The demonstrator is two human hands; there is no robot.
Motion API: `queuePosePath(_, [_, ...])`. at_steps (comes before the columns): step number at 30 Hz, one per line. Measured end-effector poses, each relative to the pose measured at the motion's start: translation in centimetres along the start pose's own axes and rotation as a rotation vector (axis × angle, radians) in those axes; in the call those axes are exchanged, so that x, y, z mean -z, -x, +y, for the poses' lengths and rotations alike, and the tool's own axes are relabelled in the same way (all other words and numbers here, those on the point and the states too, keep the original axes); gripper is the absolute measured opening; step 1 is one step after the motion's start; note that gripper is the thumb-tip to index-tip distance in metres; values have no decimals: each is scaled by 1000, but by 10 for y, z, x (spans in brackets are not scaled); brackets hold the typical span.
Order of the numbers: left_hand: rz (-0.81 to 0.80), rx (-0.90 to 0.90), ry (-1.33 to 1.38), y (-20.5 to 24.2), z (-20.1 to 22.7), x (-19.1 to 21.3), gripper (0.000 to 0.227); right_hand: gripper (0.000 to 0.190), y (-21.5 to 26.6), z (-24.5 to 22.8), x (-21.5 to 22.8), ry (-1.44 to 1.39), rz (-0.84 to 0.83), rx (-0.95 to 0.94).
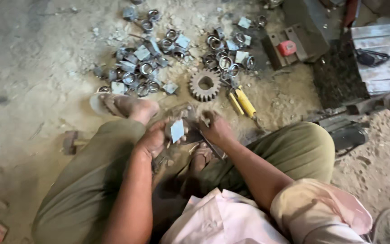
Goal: The person sits on the floor and repeatedly hammers small metal rings and square blocks using a hammer and a metal anvil. They pick up parts from a pile, place them on the anvil, strike them, and then move them to a separate pile.
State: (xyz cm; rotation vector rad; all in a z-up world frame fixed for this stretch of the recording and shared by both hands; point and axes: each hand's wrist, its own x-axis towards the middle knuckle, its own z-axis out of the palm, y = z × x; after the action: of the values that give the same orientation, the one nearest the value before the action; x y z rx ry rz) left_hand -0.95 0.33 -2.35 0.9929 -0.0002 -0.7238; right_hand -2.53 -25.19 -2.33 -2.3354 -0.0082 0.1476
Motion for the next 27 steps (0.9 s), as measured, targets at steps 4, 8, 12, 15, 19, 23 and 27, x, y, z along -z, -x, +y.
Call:
queuePosePath(4, [-11, 203, -147, -9, -22, -5, 21, 56, 0, -46, 61, -331, -372, 8])
queuePosePath(8, [37, 253, 54, -6, -13, -41, 31, 54, 12, -65, 67, -341, -415, 408])
queuePosePath(12, [66, 255, 61, -12, -13, -38, 26, 36, 10, -61, 70, -238, -401, 313])
queuePosePath(15, [194, 53, -148, -29, -21, -31, 25, 26, -2, -48, 87, 25, -321, 236])
queuePosePath(19, [591, -390, -866, -42, -19, -46, 34, 39, -39, -12, 126, 404, -183, 38])
queuePosePath(23, [615, -777, -1425, -74, -8, -73, 49, 36, -93, 32, 159, 736, -183, -144])
queuePosePath(27, [616, -624, -1717, -76, -13, -91, 47, 30, -130, 68, 165, 446, 166, -141])
